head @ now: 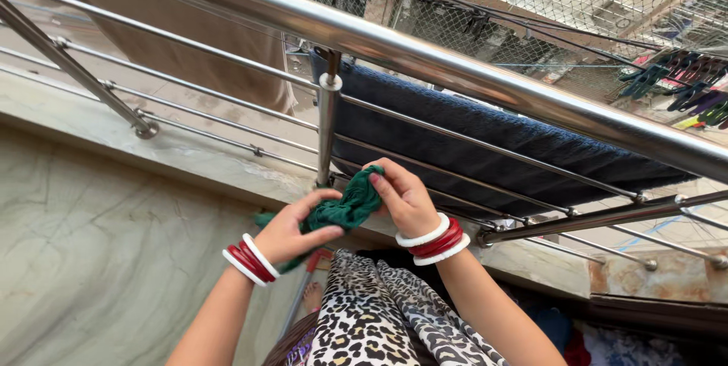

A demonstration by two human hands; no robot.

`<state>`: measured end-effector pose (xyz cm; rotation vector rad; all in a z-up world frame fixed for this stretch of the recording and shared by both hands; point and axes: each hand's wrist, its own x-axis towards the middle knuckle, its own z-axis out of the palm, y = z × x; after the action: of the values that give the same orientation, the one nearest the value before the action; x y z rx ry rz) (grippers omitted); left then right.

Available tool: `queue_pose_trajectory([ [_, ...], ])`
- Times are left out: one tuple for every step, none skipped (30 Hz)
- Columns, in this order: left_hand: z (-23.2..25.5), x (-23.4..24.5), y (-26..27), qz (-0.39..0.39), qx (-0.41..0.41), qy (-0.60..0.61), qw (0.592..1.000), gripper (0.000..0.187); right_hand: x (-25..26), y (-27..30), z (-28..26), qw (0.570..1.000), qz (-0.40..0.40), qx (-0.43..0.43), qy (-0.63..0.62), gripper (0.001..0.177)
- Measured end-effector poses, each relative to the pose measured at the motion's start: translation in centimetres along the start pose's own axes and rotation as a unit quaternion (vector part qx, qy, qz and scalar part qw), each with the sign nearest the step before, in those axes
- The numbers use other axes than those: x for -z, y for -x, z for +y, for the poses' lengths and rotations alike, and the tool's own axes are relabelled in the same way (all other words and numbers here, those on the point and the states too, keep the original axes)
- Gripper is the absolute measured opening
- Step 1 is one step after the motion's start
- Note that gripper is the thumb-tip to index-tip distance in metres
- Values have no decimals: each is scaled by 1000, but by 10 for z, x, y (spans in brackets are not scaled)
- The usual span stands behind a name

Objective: The person wipes a metal balcony railing with a green cloth, moving along the length of the railing and cleaning both the top and lower sections. The person also briefly adjusts a blue mat on the floor before continuing to clean the railing.

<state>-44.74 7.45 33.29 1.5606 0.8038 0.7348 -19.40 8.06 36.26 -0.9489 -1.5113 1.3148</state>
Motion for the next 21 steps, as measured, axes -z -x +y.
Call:
queue_pose_trajectory([
  [4,6,-1,16,-43,-108,993,41,-8,-5,-6,1000,-15,2,4,18],
  [7,12,-1,33,-86,-213,973,39,-15,-9,-11,1000,-29,3,7,17],
  [8,16,-1,60,-152,-215,963,39,-21,-12,-15,999,-29,6,11,17],
  [7,21,-2,86,-217,-215,948,39,-25,-16,-19,999,-30,10,14,17],
  [4,27,-5,112,-282,-215,928,40,-28,-21,-22,999,-31,14,18,18],
  [1,31,-7,78,-198,-83,974,43,-29,-25,-24,998,-38,12,43,18],
  [-2,33,-9,42,-106,52,992,46,-30,-28,-27,997,-45,9,67,18],
  [-7,35,-11,4,-11,184,983,49,-29,-31,-29,994,-53,5,91,18],
  [-11,38,-15,-7,-10,183,983,44,-26,-37,-30,991,-58,12,117,18],
  [-16,40,-20,-19,-9,182,983,39,-23,-43,-30,988,-63,19,143,18],
  [-19,42,-22,-29,-8,181,983,34,-20,-46,-31,983,-69,26,168,18],
  [-21,47,-26,2,-66,100,993,25,-18,-49,-30,982,-42,15,186,17],
  [-22,51,-27,34,-121,18,992,16,-15,-53,-29,979,-15,4,203,16],
  [-23,54,-28,66,-175,-64,980,11,-13,-56,-26,975,12,-8,220,14],
  [-23,58,-32,35,-158,114,980,14,-11,-60,-23,986,-5,-3,164,13],
  [-21,59,-30,3,-136,288,948,17,-8,-63,-19,994,-22,1,107,13],
  [-19,59,-31,-31,-110,453,884,22,-5,-64,-14,998,-39,5,51,12],
  [-18,59,-36,-1,-86,474,876,19,-1,-67,-9,997,-40,-42,46,13],
  [-18,58,-41,28,-61,495,866,22,3,-69,-3,994,-41,-90,41,15],
  [-19,57,-49,57,-36,516,854,29,8,-70,3,989,-42,-138,36,17],
  [-21,57,-58,106,-71,459,879,30,14,-71,8,991,-31,-130,21,17],
])
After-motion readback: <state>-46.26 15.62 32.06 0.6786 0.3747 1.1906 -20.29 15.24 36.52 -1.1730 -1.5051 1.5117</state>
